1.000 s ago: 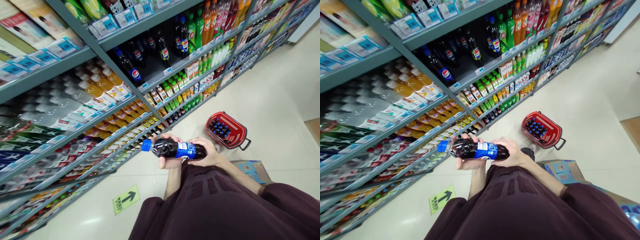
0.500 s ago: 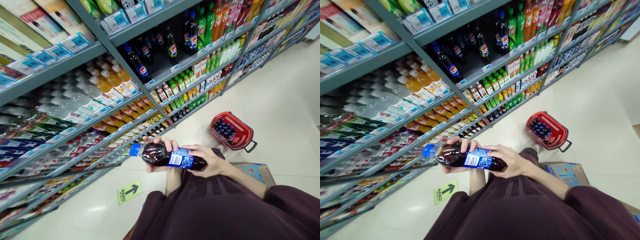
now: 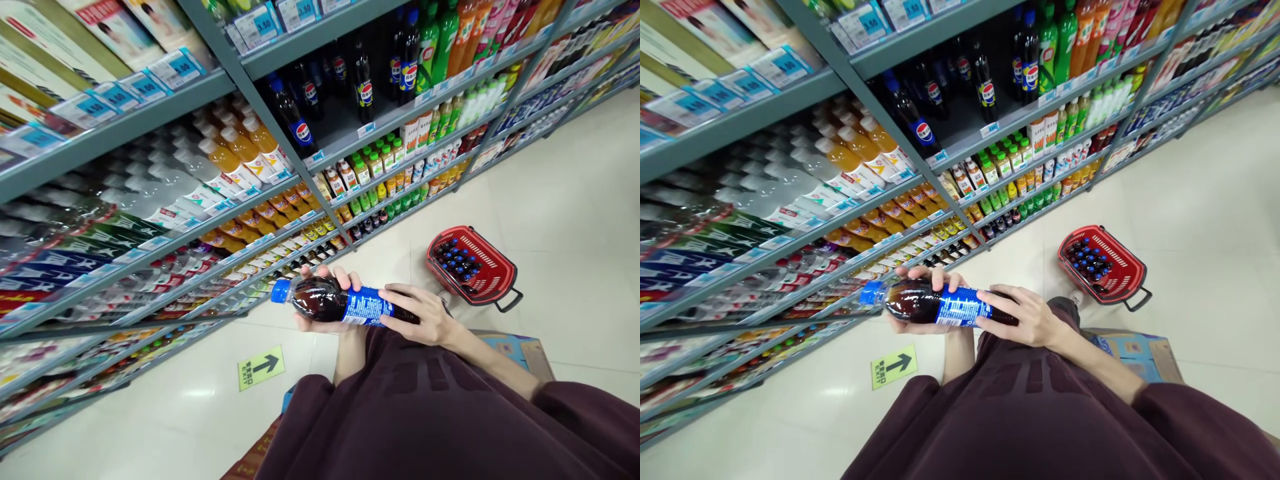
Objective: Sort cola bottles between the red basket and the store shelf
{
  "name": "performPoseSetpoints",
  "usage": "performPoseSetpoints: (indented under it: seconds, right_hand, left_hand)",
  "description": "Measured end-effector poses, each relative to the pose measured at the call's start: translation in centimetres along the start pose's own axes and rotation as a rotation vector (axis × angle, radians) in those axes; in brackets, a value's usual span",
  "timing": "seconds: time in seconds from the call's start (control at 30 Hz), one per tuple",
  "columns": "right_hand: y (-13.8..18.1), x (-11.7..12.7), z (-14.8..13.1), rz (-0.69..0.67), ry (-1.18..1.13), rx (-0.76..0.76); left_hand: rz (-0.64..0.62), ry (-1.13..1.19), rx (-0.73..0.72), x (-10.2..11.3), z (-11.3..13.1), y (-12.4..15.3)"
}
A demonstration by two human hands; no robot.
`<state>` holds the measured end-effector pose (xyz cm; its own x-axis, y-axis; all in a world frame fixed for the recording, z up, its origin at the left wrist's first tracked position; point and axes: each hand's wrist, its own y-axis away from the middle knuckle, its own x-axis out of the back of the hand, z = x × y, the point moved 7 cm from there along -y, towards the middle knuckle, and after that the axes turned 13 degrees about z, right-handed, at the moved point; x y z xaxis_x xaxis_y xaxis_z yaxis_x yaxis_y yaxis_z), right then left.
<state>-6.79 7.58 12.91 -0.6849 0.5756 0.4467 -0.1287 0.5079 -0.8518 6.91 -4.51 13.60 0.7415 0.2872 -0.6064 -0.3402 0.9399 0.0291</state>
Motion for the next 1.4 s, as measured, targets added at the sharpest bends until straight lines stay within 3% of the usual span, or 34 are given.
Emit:
performPoseSetpoints:
  seconds: [0.3, 0.43, 0.57, 0.7, 0.8, 0.9, 1.03, 1.2, 1.4]
  right_hand:
    - [-0.4, 0.5, 0.1, 0.017, 0.038, 0.018]
    - [-0.7, 0.8, 0.4, 0.058, -0.012, -0.033]
    - [-1.2, 1.6, 1.0, 0.165, -0.085, -0.097]
    - [-1.2, 2.5, 3.0, 0.245, -0.172, -0.351]
    - [-0.2, 2.9, 4.5, 0.292, -0.362, -0.577]
    - [2.0, 2.2, 6.1, 0.323, -0.671, -0.903]
    - [4.8, -0.1, 7.0, 0.364, -1.248, -1.348]
    - [6.7, -1.7, 8.1, 0.336, -1.68, -1.559]
    - [8.0, -1.9, 10.3, 0.17, -1.867, -1.689]
  left_hand:
    - [0.015, 0.114, 0.069, -0.9, -0.1, 0.2]
    - [-0.056, 0.289, 0.122, -1.5, -0.7, -0.1]
    - [-0.184, 0.399, 0.086, -2.9, -1.4, -0.3]
    - [-0.216, 0.36, 0.151, -4.8, -3.0, -0.2]
    - [-0.222, 0.298, 0.217, -6.5, -4.3, -0.2]
    - [-0.223, 0.244, 0.265, -8.1, -5.4, -0.4]
    - [-0.213, 0.182, 0.313, -9.6, -6.6, -0.5]
    - [-0.178, 0.104, 0.298, -10.4, -8.1, -0.2]
    - [-0.104, 0.056, 0.317, -12.6, -9.4, 0.9]
